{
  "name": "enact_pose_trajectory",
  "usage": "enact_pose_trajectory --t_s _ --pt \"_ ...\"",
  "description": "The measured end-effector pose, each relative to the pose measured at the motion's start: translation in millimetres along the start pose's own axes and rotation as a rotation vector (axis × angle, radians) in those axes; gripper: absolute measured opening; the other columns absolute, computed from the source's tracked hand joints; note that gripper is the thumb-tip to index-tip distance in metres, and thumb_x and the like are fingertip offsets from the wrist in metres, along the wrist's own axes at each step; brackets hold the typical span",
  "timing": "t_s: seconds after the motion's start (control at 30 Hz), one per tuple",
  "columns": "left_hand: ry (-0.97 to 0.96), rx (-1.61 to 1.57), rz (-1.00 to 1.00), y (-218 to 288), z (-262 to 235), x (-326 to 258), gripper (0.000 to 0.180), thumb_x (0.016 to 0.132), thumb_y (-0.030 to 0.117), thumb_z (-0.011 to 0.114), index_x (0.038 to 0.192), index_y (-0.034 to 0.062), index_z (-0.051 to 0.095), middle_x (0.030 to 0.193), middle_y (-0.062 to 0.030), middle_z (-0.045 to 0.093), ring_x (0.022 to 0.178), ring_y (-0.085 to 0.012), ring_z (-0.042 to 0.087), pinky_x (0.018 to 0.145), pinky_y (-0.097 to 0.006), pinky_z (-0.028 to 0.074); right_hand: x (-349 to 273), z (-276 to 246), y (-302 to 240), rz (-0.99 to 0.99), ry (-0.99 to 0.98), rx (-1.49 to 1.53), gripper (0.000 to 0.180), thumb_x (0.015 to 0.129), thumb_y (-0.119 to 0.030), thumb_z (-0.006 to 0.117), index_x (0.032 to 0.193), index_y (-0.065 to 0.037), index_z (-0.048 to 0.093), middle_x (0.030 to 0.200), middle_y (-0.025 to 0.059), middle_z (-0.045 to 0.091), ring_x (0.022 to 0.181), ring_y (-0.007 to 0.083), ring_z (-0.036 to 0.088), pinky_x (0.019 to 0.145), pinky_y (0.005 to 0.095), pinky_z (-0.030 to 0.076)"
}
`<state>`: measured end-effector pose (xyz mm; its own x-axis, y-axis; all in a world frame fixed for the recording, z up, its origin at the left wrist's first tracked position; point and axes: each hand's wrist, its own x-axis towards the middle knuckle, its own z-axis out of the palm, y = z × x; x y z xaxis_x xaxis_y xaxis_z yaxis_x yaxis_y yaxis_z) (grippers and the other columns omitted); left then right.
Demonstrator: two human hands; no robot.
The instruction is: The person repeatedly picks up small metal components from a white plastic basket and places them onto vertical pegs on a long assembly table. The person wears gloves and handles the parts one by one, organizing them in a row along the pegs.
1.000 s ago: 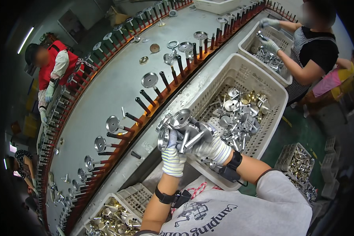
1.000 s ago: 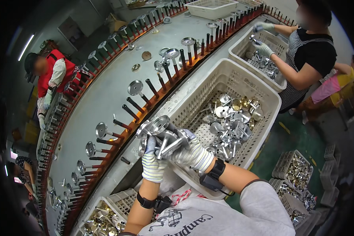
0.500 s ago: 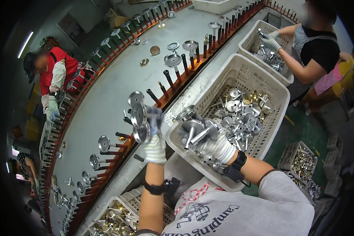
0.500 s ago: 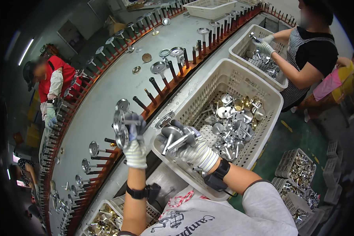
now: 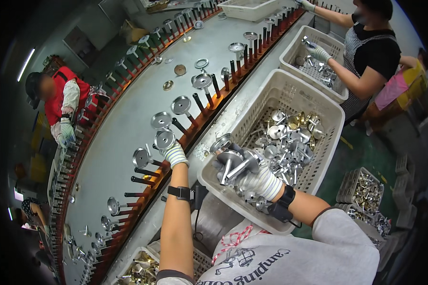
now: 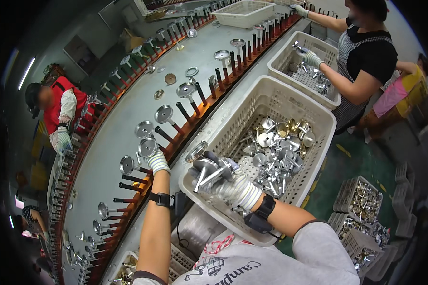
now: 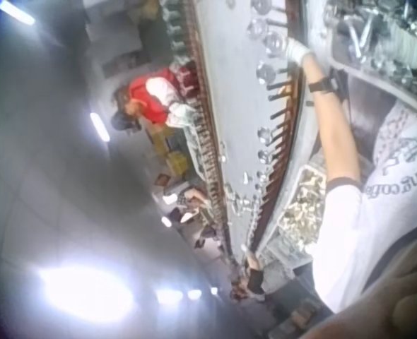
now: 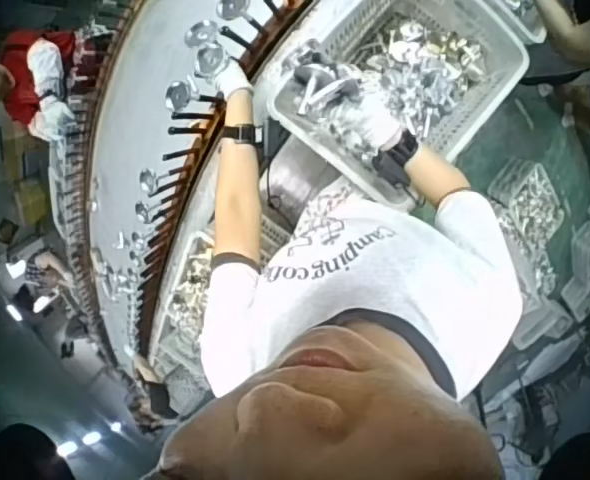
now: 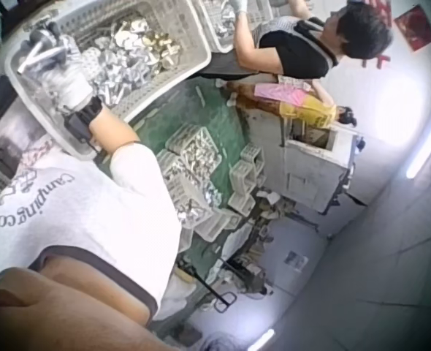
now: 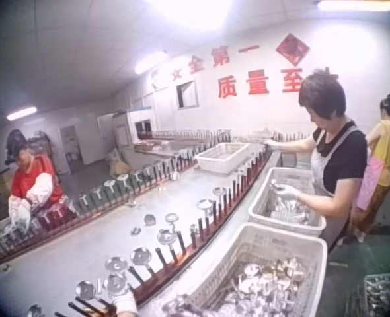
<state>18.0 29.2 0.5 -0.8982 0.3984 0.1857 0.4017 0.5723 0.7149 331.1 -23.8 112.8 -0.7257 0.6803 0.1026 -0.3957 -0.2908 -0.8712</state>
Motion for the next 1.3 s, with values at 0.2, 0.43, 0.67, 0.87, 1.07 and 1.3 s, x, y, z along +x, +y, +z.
enact_pose_trajectory --t_s 0.2,0.43,0.67,0.87,1.07,1.3 --pt "0.150 -0.306 0.057 -62 -43 -25 0.036 0.086 0.022 0.065 0.113 0.0005 0.057 0.108 -0.0116 0.064 0.098 -0.0218 0.060 0.086 -0.034 0.048 4 4 6 0.338 0.116 0.958 0.039 0.093 -0.031 0.048 0.127 -0.012 0.049 0.132 0.0214 0.046 0.121 0.0416 0.045 0.098 0.0631 0.038" --pt "-0.393 -1.018 -0.083 21 -120 -143 0.031 0.090 0.023 0.062 0.111 0.0015 0.057 0.103 -0.0081 0.063 0.084 -0.0202 0.064 0.072 -0.032 0.053 10 -14 10 0.450 0.048 1.409 0.038 0.090 -0.024 0.051 0.126 -0.011 0.049 0.131 0.0222 0.047 0.120 0.0425 0.046 0.099 0.0637 0.037" --pt "-1.127 -1.185 -0.336 34 -132 -161 0.040 0.086 0.027 0.067 0.117 0.0042 0.055 0.091 -0.0082 0.065 0.071 -0.0123 0.063 0.063 -0.027 0.055 1 1 28 0.467 0.021 1.234 0.038 0.086 -0.017 0.059 0.120 -0.003 0.054 0.123 0.0226 0.054 0.113 0.0410 0.053 0.097 0.0558 0.043" --pt "-1.351 -1.203 -0.323 34 -148 -149 0.075 0.078 0.048 0.070 0.131 0.0013 0.043 0.112 -0.0169 0.062 0.097 -0.0236 0.063 0.086 -0.038 0.054 2 5 25 0.566 -0.075 1.231 0.033 0.088 -0.021 0.059 0.116 -0.005 0.057 0.118 0.0211 0.058 0.103 0.0406 0.060 0.087 0.0574 0.048" --pt "-1.165 -1.385 -0.335 73 -156 -152 0.069 0.082 0.044 0.066 0.133 0.0030 0.043 0.120 -0.0148 0.058 0.102 -0.0256 0.062 0.086 -0.040 0.055 -2 2 15 0.604 -0.130 1.146 0.056 0.082 -0.031 0.069 0.127 -0.004 0.050 0.119 0.0211 0.057 0.108 0.0358 0.057 0.088 0.0533 0.050" --pt "-0.835 -1.376 -0.279 61 -148 -133 0.050 0.079 0.022 0.074 0.121 0.0072 0.053 0.107 -0.0104 0.064 0.094 -0.0267 0.065 0.080 -0.041 0.056 -2 7 12 0.573 -0.174 0.941 0.058 0.085 -0.034 0.065 0.131 -0.004 0.047 0.122 0.0191 0.055 0.109 0.0291 0.058 0.084 0.0521 0.052"
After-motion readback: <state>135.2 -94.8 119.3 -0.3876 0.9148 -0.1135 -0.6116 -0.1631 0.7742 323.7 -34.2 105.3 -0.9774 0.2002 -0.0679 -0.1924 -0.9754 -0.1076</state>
